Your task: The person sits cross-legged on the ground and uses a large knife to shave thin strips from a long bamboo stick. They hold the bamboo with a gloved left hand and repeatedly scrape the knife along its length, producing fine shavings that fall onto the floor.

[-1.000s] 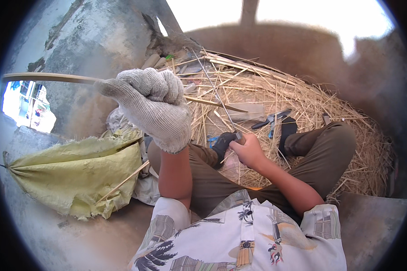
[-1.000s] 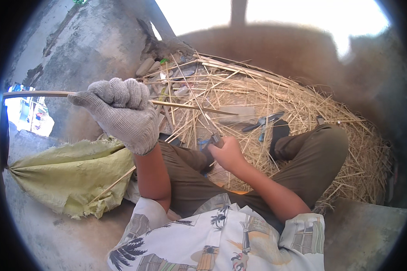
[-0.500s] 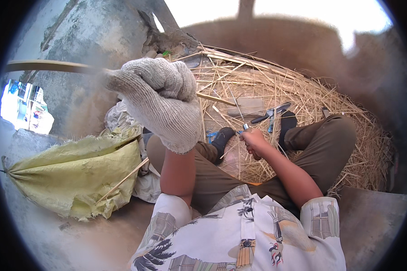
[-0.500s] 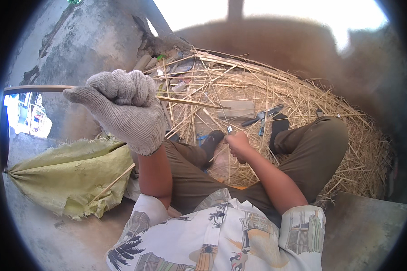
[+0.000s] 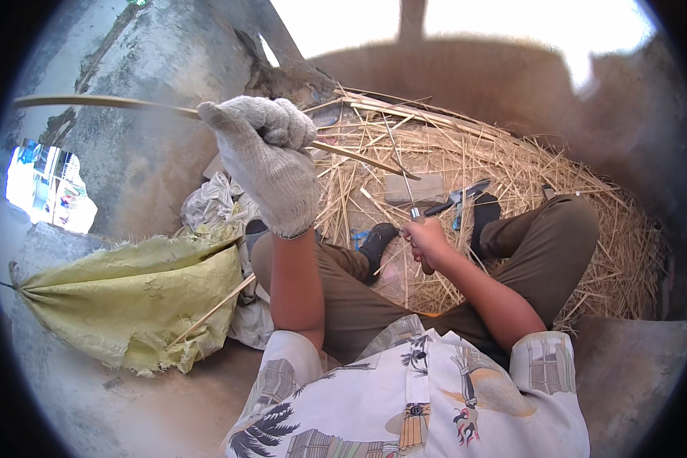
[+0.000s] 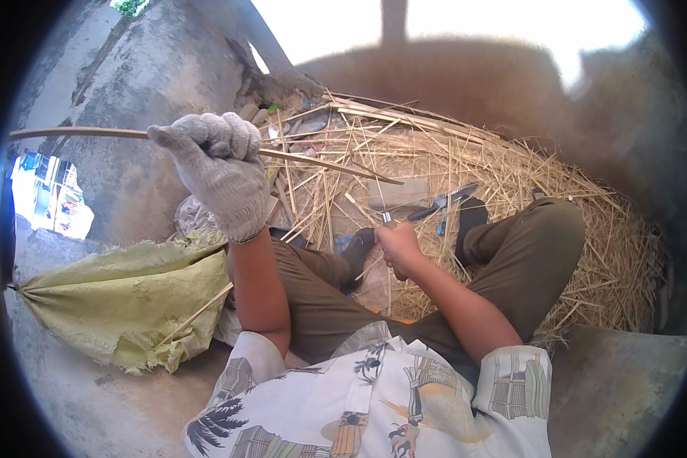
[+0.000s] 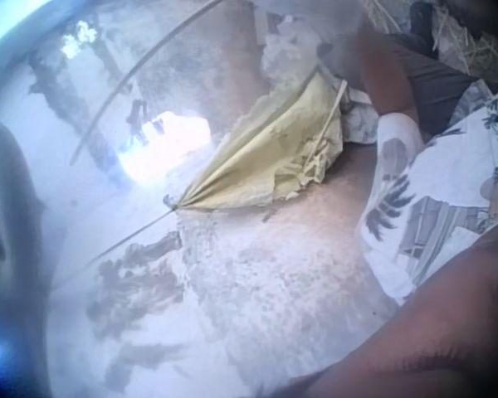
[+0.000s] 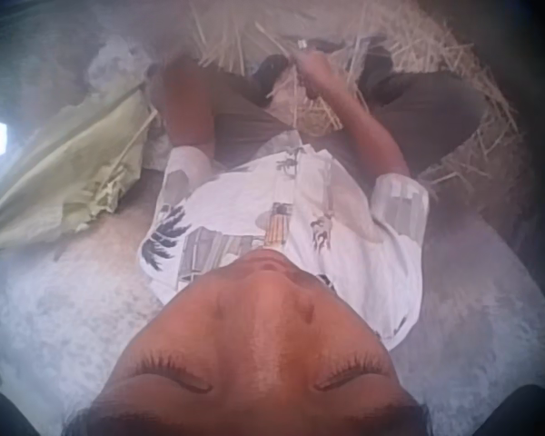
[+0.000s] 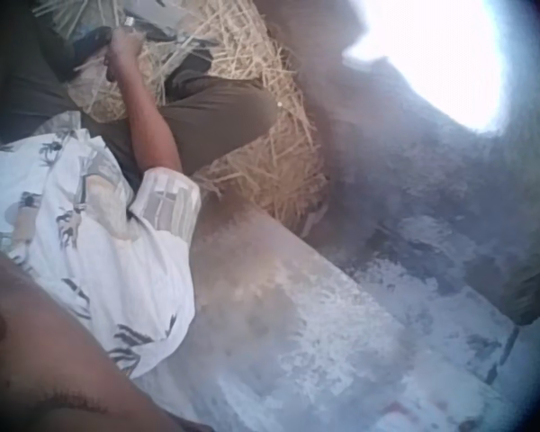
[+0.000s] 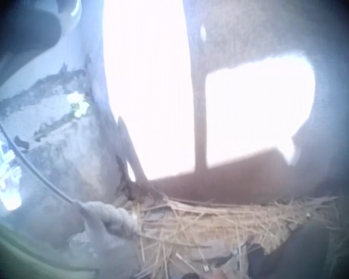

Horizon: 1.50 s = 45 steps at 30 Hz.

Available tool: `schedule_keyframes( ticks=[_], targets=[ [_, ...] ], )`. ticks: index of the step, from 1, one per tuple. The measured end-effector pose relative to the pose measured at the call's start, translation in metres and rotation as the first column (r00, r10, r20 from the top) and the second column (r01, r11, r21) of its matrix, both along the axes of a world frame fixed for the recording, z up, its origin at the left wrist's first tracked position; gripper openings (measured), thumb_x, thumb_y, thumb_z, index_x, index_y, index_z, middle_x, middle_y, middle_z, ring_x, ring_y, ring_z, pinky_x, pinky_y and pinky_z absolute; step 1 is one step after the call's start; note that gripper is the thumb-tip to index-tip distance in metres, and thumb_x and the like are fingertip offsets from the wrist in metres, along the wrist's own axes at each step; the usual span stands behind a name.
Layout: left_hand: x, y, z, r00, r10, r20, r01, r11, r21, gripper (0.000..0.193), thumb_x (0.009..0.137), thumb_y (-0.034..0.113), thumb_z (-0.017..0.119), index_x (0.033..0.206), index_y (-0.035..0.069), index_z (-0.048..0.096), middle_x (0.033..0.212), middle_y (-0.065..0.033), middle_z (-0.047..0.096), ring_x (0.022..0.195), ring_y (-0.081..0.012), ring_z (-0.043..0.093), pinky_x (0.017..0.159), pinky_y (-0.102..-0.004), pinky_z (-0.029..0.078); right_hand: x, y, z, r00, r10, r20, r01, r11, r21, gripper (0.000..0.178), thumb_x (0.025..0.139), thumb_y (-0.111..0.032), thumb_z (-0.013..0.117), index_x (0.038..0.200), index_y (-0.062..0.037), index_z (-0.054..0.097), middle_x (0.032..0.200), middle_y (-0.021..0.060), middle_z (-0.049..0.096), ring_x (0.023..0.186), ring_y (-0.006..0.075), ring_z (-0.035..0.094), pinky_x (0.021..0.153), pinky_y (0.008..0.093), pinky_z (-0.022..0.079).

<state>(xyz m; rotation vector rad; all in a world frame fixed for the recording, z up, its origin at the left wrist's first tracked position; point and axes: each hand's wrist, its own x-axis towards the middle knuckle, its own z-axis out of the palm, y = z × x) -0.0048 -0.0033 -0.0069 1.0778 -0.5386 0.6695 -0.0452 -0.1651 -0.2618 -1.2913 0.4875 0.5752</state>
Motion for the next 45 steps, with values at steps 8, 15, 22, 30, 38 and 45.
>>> schedule_keyframes(
  ticks=[8,15,22,30,38,45],
  targets=[
    [0.004,-0.033,-0.033,0.977,-0.131,-0.167,0.097,0.975,-0.202,0.065,0.099,0.068,0.039,0.062,0.016,0.026,0.054,0.0050,0.021,0.045,-0.0100,0.020,0.040,-0.0286,0.019,-0.008,0.006,0.026,0.795,0.148,0.588,0.077,0.938,-0.339,0.022,0.079,-0.016,0.066,0.074,0.0051,0.061,0.058,0.0096,0.060,0.054,0.0151,0.054,0.056,0.0349,0.045],
    [-0.019,-0.019,-0.003,0.976,-0.216,-0.037,0.195,0.934,-0.301,0.069,0.092,0.076,0.039,0.059,0.017,0.026,0.050,0.0056,0.019,0.043,-0.0096,0.015,0.037,-0.0282,0.014,0.003,-0.004,0.017,0.744,0.231,0.628,0.098,0.891,-0.443,0.021,0.080,-0.015,0.064,0.072,0.0039,0.060,0.057,0.0101,0.057,0.050,0.0176,0.054,0.053,0.0359,0.043],
    [-0.043,-0.024,0.006,0.967,-0.255,0.003,0.243,0.921,-0.303,0.070,0.090,0.079,0.039,0.057,0.019,0.027,0.048,0.0054,0.022,0.042,-0.0096,0.016,0.037,-0.0280,0.014,0.010,-0.007,-0.001,0.991,0.101,0.084,-0.098,0.994,-0.037,0.017,0.078,-0.008,0.061,0.065,-0.0043,0.052,0.050,0.0026,0.043,0.036,0.0151,0.041,0.037,0.0347,0.034],
    [-0.033,0.012,0.015,0.907,-0.390,0.158,0.419,0.876,-0.241,0.070,0.089,0.079,0.043,0.056,0.018,0.031,0.048,0.0061,0.024,0.041,-0.0085,0.016,0.036,-0.0273,0.013,0.004,-0.012,0.018,0.988,0.090,0.129,-0.110,0.982,0.154,0.022,0.078,-0.009,0.061,0.063,-0.0070,0.046,0.051,0.0029,0.043,0.040,0.0148,0.040,0.041,0.0341,0.037],
    [-0.070,0.038,0.034,0.879,-0.370,0.299,0.425,0.894,-0.142,0.063,0.089,0.075,0.050,0.060,0.019,0.043,0.049,0.0052,0.037,0.038,-0.0083,0.026,0.037,-0.0268,0.024,-0.013,-0.011,0.063,0.730,0.271,0.627,0.114,0.856,-0.504,0.022,0.080,-0.020,0.069,0.083,0.0011,0.065,0.067,0.0203,0.064,0.063,0.0366,0.065,0.060,0.0423,0.050],
    [-0.102,0.058,0.049,0.882,-0.300,0.363,0.370,0.919,-0.139,0.063,0.093,0.071,0.050,0.059,0.019,0.044,0.048,0.0061,0.038,0.036,-0.0071,0.030,0.035,-0.0252,0.029,0.013,-0.031,0.038,0.529,0.344,0.776,0.371,0.729,-0.576,0.018,0.081,-0.015,0.067,0.074,-0.0003,0.059,0.058,0.0145,0.058,0.055,0.0342,0.061,0.055,0.0387,0.046]
  ],
)
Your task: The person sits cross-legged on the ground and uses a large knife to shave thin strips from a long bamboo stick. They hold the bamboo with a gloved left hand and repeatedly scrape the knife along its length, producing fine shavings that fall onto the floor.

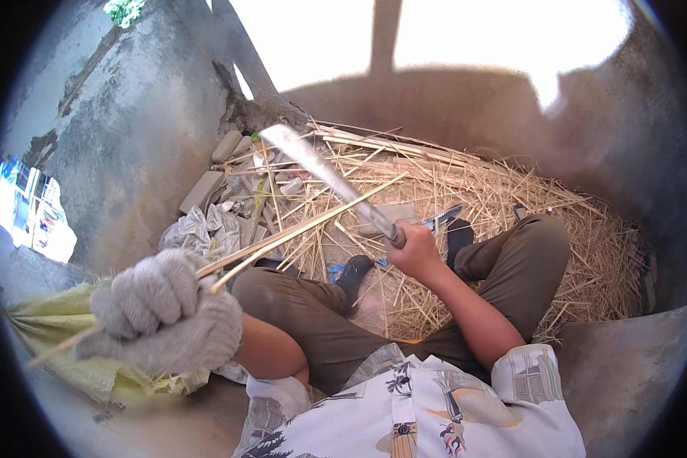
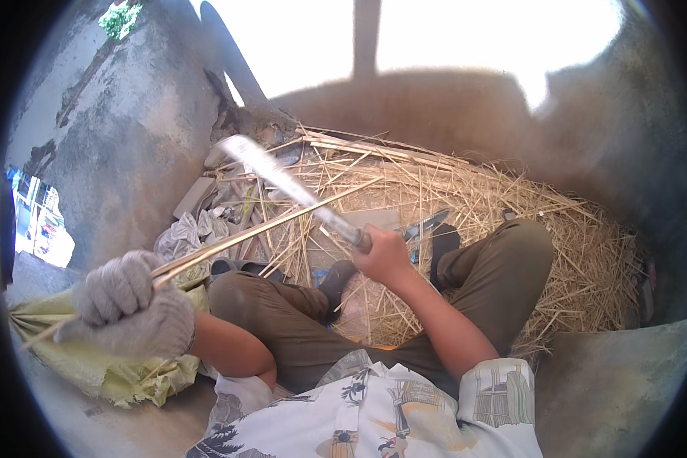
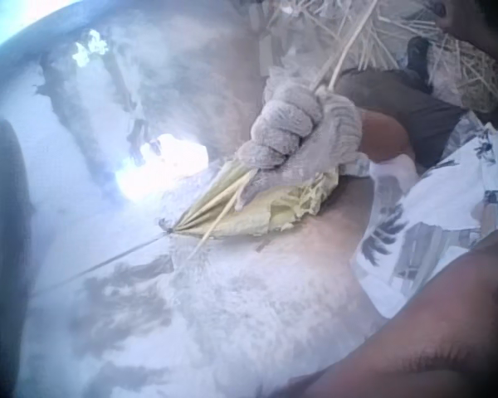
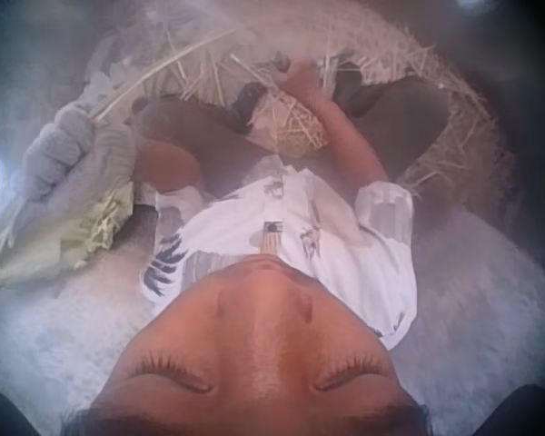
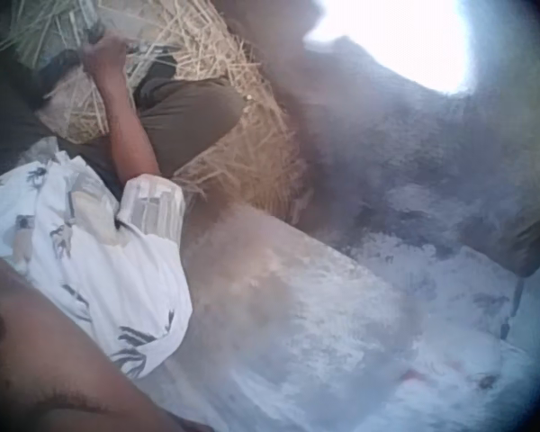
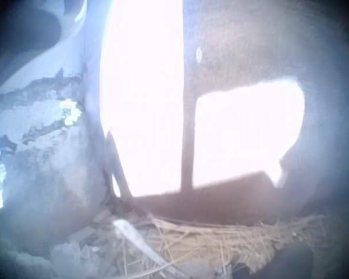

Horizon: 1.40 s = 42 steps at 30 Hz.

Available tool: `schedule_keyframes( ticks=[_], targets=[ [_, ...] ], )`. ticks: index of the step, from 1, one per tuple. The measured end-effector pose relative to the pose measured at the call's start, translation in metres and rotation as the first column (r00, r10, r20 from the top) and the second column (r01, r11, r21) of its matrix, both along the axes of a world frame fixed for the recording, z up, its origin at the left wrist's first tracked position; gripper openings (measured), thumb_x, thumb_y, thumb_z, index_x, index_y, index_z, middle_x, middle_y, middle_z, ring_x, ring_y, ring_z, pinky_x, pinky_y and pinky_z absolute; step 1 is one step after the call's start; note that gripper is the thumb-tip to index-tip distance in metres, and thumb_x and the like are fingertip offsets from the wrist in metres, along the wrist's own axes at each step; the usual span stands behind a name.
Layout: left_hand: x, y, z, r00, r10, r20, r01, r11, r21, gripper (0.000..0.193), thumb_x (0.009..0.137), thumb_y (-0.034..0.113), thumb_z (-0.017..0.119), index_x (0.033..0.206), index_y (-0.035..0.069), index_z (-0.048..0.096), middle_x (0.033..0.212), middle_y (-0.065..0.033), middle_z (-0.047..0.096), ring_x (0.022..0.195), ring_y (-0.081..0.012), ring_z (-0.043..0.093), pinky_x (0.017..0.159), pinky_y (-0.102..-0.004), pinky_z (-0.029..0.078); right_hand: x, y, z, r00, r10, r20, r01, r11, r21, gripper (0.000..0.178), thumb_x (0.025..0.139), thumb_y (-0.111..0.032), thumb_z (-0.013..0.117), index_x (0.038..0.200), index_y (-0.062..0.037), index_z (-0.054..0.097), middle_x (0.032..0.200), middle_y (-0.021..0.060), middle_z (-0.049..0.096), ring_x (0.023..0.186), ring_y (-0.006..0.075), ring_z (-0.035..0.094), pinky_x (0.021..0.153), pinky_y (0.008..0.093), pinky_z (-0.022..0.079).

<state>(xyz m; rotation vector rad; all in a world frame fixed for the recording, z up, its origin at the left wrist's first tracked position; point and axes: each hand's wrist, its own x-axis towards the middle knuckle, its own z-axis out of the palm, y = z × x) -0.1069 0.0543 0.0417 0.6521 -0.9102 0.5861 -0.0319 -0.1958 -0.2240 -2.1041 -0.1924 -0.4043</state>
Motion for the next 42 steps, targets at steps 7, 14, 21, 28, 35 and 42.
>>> schedule_keyframes(
  ticks=[7,14,21,28,35,42],
  targets=[
    [0.024,-0.006,-0.006,0.999,0.027,-0.039,-0.024,0.996,0.085,0.065,0.097,0.070,0.043,0.055,0.020,0.037,0.046,0.0070,0.033,0.035,-0.0065,0.027,0.036,-0.0252,0.024,0.023,-0.016,-0.048,0.752,0.064,-0.657,0.149,0.953,0.263,0.026,0.078,-0.023,0.064,0.069,0.0005,0.061,0.064,0.0149,0.063,0.053,0.0295,0.061,0.057,0.0409,0.050],
    [0.033,0.008,-0.008,0.998,0.011,-0.070,-0.007,0.998,0.064,0.063,0.097,0.067,0.045,0.055,0.020,0.038,0.046,0.0070,0.034,0.035,-0.0066,0.026,0.035,-0.0257,0.022,0.020,-0.007,-0.015,0.480,0.787,-0.388,0.429,0.175,0.886,0.022,0.079,-0.009,0.059,0.064,-0.0119,0.043,0.050,-0.0014,0.038,0.036,0.0108,0.036,0.037,0.0326,0.033],
    [0.039,0.002,-0.002,0.997,-0.077,0.022,0.073,0.985,0.155,0.066,0.095,0.071,0.044,0.055,0.019,0.037,0.047,0.0062,0.034,0.038,-0.0087,0.028,0.038,-0.0257,0.025,-0.007,0.012,0.007,0.743,0.395,-0.540,0.096,0.736,0.670,0.018,0.080,-0.014,0.066,0.069,-0.0013,0.058,0.051,0.0036,0.049,0.037,0.0131,0.046,0.035,0.0314,0.036],
    [0.110,-0.059,-0.071,0.927,0.070,-0.368,-0.049,0.997,0.065,0.074,0.090,0.082,0.031,0.053,0.019,0.025,0.049,0.0041,0.021,0.046,-0.0139,0.021,0.043,-0.0304,0.019,-0.006,-0.001,0.024,0.824,0.246,-0.511,-0.062,0.935,0.350,0.026,0.078,-0.024,0.066,0.070,0.0001,0.063,0.060,0.0064,0.059,0.051,0.0161,0.057,0.049,0.0336,0.044],
    [0.156,-0.085,-0.142,0.874,-0.076,-0.481,0.111,0.993,0.046,0.073,0.095,0.076,0.033,0.059,0.013,0.032,0.056,-0.0006,0.031,0.053,-0.0152,0.031,0.051,-0.0300,0.025,-0.020,-0.009,0.046,0.634,0.522,-0.570,0.182,0.617,0.766,0.018,0.080,-0.015,0.064,0.069,-0.0044,0.055,0.053,0.0021,0.045,0.038,0.0126,0.041,0.037,0.0314,0.033],
    [0.159,-0.087,-0.133,0.831,0.186,-0.524,-0.187,0.981,0.052,0.068,0.096,0.071,0.039,0.072,0.009,0.050,0.066,-0.0030,0.047,0.060,-0.0179,0.043,0.055,-0.0332,0.038,-0.025,-0.006,0.041,0.553,0.587,-0.591,0.292,0.528,0.798,0.017,0.080,-0.013,0.064,0.070,-0.0034,0.055,0.053,0.0031,0.044,0.037,0.0140,0.040,0.037,0.0315,0.033]
  ],
)
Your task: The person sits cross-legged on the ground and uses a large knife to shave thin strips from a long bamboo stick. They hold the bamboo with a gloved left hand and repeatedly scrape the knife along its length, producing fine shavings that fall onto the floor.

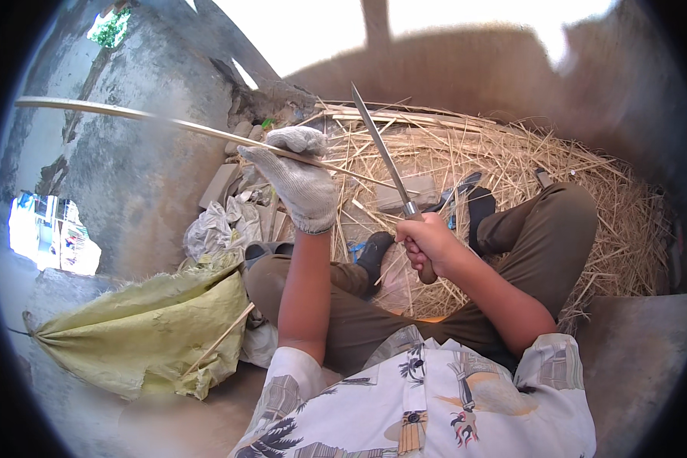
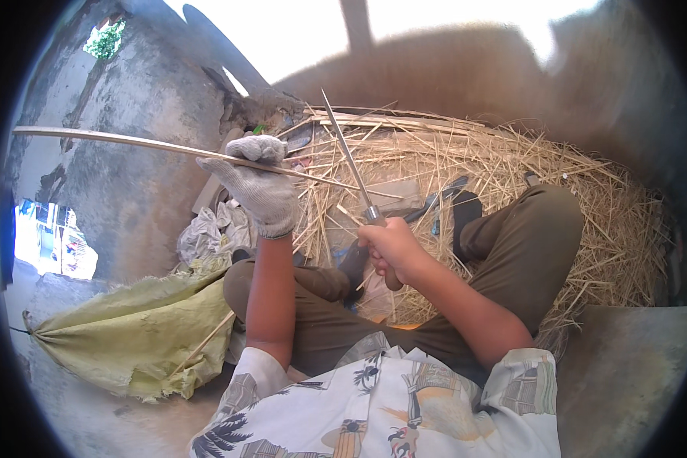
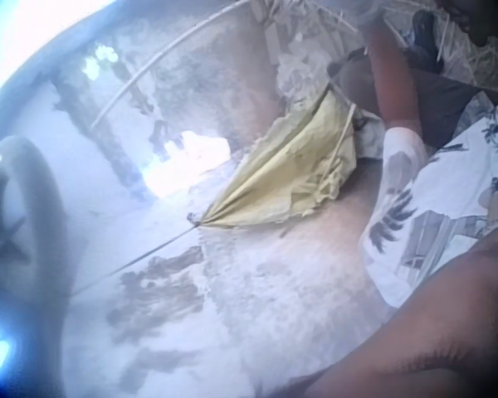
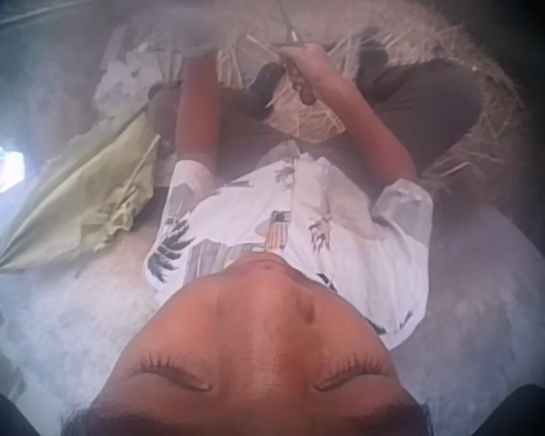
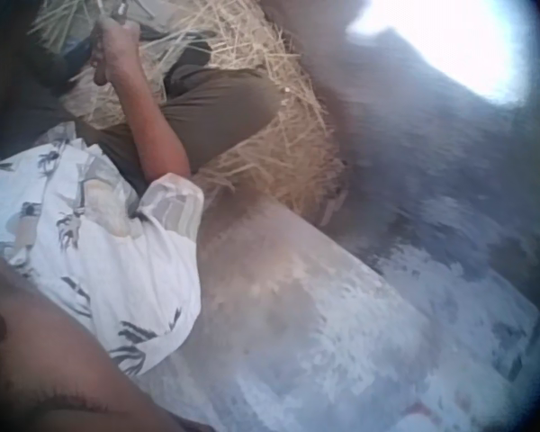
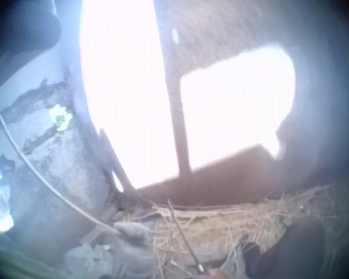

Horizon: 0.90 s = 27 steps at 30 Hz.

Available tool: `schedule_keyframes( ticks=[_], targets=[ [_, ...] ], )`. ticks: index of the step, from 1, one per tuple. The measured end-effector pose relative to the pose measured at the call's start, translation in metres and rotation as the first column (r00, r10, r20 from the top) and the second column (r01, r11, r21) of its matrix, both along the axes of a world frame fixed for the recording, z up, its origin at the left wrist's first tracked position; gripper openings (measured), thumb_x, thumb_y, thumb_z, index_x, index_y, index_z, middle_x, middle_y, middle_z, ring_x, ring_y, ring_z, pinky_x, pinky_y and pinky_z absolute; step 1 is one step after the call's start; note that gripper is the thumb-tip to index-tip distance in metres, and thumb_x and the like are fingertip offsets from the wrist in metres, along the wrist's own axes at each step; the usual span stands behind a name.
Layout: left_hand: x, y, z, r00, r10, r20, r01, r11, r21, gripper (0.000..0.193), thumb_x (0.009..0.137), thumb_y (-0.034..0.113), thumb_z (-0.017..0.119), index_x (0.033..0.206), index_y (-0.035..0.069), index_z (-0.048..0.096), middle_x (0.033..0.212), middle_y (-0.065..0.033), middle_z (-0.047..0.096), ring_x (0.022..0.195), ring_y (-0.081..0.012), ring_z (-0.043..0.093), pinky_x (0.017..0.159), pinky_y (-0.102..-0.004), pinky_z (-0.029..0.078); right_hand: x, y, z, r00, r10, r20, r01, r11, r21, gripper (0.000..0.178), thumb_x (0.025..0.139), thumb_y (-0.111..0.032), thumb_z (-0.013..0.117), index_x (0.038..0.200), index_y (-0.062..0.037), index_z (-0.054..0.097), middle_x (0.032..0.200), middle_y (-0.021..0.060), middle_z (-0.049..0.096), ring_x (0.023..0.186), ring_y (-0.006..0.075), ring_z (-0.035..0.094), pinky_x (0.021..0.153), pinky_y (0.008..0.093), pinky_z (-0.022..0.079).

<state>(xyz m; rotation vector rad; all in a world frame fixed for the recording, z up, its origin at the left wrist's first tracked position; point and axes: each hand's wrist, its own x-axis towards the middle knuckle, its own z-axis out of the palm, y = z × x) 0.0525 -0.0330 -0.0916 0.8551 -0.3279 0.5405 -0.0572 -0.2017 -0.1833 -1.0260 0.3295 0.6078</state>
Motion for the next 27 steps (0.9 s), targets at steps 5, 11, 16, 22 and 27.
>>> schedule_keyframes(
  ticks=[5,11,16,22,27],
  targets=[
    [-0.015,0.015,0.024,0.991,-0.018,0.132,-0.003,0.987,0.158,0.054,0.102,0.057,0.044,0.091,0.006,0.057,0.080,-0.0068,0.056,0.073,-0.0177,0.051,0.067,-0.0342,0.045,-0.007,0.003,0.009,0.993,0.070,0.099,-0.065,0.996,-0.057,0.019,0.081,-0.015,0.066,0.071,-0.0018,0.056,0.051,0.0041,0.047,0.037,0.0149,0.043,0.037,0.0323,0.035],
    [-0.034,-0.002,0.044,0.956,0.266,0.124,-0.291,0.911,0.293,0.037,0.106,0.042,0.048,0.103,0.006,0.056,0.078,-0.0052,0.052,0.071,-0.0157,0.048,0.064,-0.0344,0.044,-0.014,0.010,0.020,0.962,0.187,0.198,-0.131,0.955,-0.264,0.021,0.080,-0.018,0.067,0.074,0.0003,0.059,0.052,0.0060,0.052,0.039,0.0155,0.050,0.037,0.0310,0.040],
    [-0.040,0.001,0.050,0.995,0.019,0.094,-0.047,0.950,0.309,0.037,0.106,0.044,0.048,0.092,0.009,0.049,0.072,0.0014,0.040,0.061,-0.0098,0.037,0.053,-0.0276,0.034,-0.021,0.011,0.023,0.959,0.203,0.199,-0.166,0.968,-0.187,0.021,0.081,-0.018,0.065,0.070,-0.0016,0.058,0.052,0.0047,0.051,0.038,0.0134,0.048,0.036,0.0304,0.038],
    [-0.039,-0.001,0.049,0.996,0.002,0.086,-0.020,0.977,0.211,0.048,0.106,0.049,0.044,0.075,0.012,0.039,0.063,0.0040,0.029,0.050,-0.0068,0.025,0.043,-0.0253,0.022,-0.027,0.013,0.027,0.963,0.046,0.265,-0.044,0.999,-0.013,0.018,0.081,-0.016,0.065,0.071,-0.0023,0.058,0.050,0.0045,0.049,0.037,0.0132,0.047,0.034,0.0303,0.034],
    [-0.041,0.001,0.051,0.994,0.092,0.060,-0.102,0.976,0.194,0.058,0.101,0.061,0.044,0.066,0.016,0.031,0.056,0.0055,0.022,0.045,-0.0070,0.020,0.036,-0.0264,0.017,-0.024,0.015,0.020,0.960,0.261,0.105,-0.256,0.965,-0.062,0.021,0.081,-0.014,0.064,0.067,0.0008,0.058,0.051,0.0072,0.052,0.033,0.0151,0.044,0.034,0.0323,0.036]
  ],
)
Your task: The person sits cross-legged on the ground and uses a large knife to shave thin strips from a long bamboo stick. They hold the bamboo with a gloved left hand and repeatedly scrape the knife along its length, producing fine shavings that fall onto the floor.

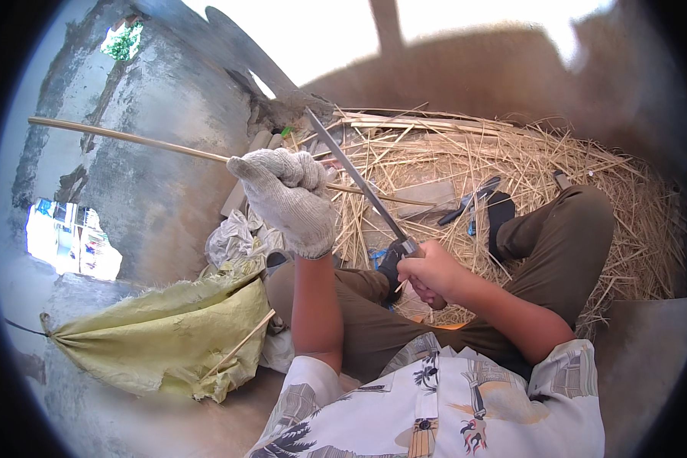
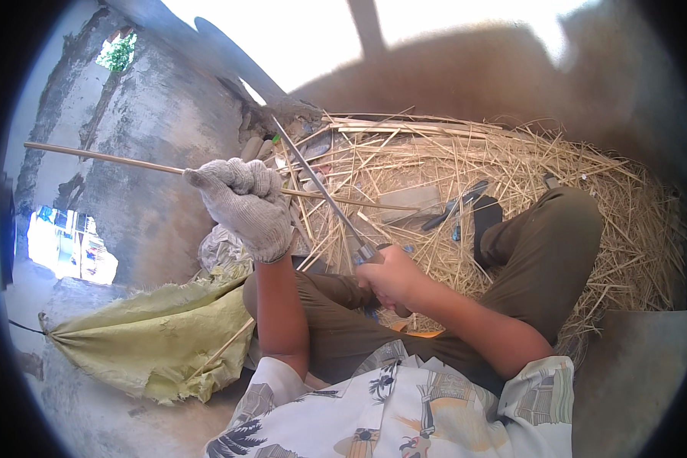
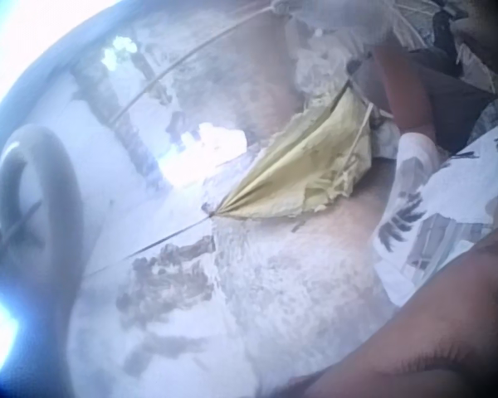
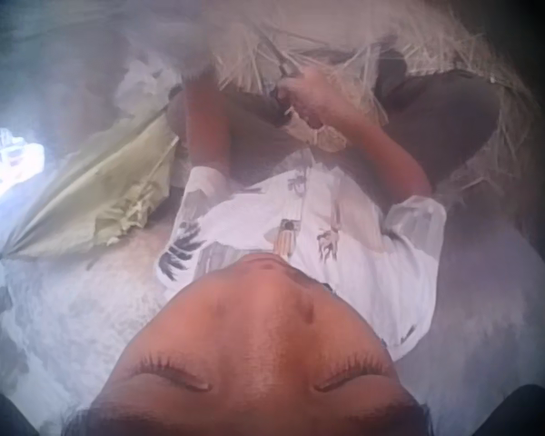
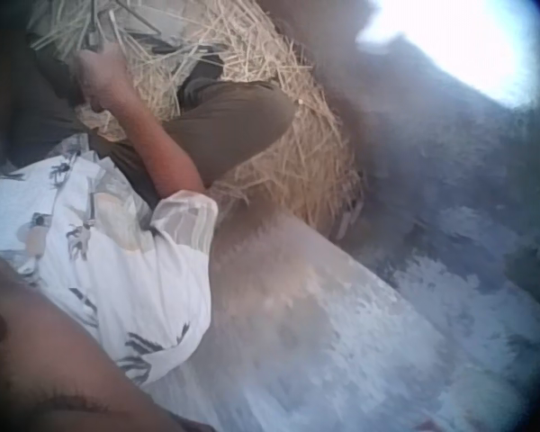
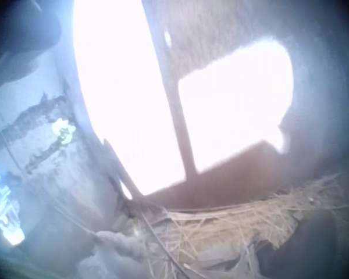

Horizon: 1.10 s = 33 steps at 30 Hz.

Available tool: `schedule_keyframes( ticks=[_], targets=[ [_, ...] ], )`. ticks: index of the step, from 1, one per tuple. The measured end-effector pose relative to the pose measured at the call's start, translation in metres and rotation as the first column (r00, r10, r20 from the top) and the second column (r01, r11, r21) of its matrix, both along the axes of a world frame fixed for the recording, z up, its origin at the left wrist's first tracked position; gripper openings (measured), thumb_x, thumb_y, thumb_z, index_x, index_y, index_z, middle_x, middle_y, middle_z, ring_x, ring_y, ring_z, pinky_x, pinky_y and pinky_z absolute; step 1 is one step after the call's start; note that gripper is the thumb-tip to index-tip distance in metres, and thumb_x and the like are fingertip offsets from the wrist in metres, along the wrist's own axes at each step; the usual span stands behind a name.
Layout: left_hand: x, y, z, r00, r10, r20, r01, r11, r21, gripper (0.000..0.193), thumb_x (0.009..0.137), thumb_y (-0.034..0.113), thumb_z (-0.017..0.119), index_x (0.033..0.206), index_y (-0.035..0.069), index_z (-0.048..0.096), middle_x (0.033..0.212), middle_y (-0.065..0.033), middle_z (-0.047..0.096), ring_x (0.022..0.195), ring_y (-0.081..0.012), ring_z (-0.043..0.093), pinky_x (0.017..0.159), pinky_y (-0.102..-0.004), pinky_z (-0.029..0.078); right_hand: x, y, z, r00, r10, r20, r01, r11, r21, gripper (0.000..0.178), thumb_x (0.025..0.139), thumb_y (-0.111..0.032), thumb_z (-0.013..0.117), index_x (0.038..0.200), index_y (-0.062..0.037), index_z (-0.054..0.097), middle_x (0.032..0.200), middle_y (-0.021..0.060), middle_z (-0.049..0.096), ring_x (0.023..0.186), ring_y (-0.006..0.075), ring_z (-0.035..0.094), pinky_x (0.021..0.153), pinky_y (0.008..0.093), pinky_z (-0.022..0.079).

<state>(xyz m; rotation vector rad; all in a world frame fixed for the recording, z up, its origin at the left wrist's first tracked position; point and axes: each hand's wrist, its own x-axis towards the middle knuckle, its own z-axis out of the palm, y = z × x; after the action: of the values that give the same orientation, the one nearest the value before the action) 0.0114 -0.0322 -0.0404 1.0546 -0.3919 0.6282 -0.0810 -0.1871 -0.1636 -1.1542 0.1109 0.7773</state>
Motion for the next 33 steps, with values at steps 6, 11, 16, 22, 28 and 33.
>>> schedule_keyframes(
  ticks=[6,11,16,22,28,33],
  targets=[
    [0.004,0.005,0.002,0.993,0.115,-0.014,-0.114,0.993,0.034,0.058,0.101,0.062,0.044,0.067,0.015,0.032,0.057,0.0049,0.023,0.046,-0.0074,0.020,0.037,-0.0262,0.018,-0.007,-0.001,0.021,0.930,-0.188,0.316,0.245,0.958,-0.148,0.021,0.084,-0.013,0.064,0.068,-0.0011,0.057,0.057,0.0028,0.056,0.046,0.0098,0.050,0.043,0.0295,0.038],
    [0.003,0.000,0.001,0.989,0.148,-0.005,-0.148,0.989,0.013,0.059,0.099,0.063,0.047,0.067,0.015,0.033,0.057,0.0048,0.023,0.045,-0.0077,0.020,0.037,-0.0264,0.017,-0.013,0.008,0.000,0.882,-0.159,0.444,0.237,0.963,-0.126,0.025,0.086,-0.016,0.066,0.067,-0.0018,0.058,0.060,0.0019,0.058,0.055,0.0088,0.053,0.050,0.0297,0.040],
    [0.000,0.002,-0.003,0.993,0.116,-0.033,-0.117,0.992,-0.046,0.058,0.099,0.062,0.048,0.068,0.014,0.037,0.057,0.0046,0.025,0.046,-0.0082,0.021,0.038,-0.0267,0.017,-0.010,0.010,-0.003,0.963,-0.014,0.269,0.094,0.953,-0.287,0.028,0.085,-0.022,0.067,0.071,0.0015,0.063,0.060,0.0064,0.059,0.052,0.0147,0.055,0.050,0.0321,0.043],
    [0.002,0.000,0.010,0.997,-0.071,0.009,0.071,0.982,-0.173,0.052,0.103,0.056,0.044,0.074,0.014,0.042,0.057,0.0040,0.027,0.045,-0.0077,0.024,0.038,-0.0250,0.019,-0.004,0.003,0.003,0.991,-0.005,0.133,0.032,0.978,-0.207,0.026,0.084,-0.019,0.065,0.070,0.0026,0.063,0.057,0.0074,0.057,0.049,0.0161,0.056,0.046,0.0341,0.043],
    [-0.001,0.018,0.016,0.996,-0.067,0.065,0.068,0.997,-0.023,0.052,0.103,0.056,0.045,0.074,0.014,0.040,0.056,0.0043,0.027,0.044,-0.0067,0.022,0.037,-0.0245,0.018,-0.009,-0.006,0.020,0.935,-0.022,0.354,0.114,0.964,-0.240,0.023,0.083,-0.014,0.065,0.069,0.0028,0.059,0.054,0.0055,0.054,0.049,0.0129,0.053,0.047,0.0332,0.042],
    [-0.002,0.020,0.013,0.997,0.018,0.081,-0.017,1.000,-0.008,0.054,0.102,0.057,0.044,0.072,0.014,0.038,0.056,0.0042,0.027,0.043,-0.0069,0.020,0.036,-0.0257,0.017,-0.026,-0.002,0.041,0.796,-0.121,0.594,0.270,0.948,-0.168,0.025,0.081,-0.014,0.066,0.067,0.0046,0.058,0.055,0.0080,0.055,0.052,0.0123,0.051,0.050,0.0326,0.042]
  ],
)
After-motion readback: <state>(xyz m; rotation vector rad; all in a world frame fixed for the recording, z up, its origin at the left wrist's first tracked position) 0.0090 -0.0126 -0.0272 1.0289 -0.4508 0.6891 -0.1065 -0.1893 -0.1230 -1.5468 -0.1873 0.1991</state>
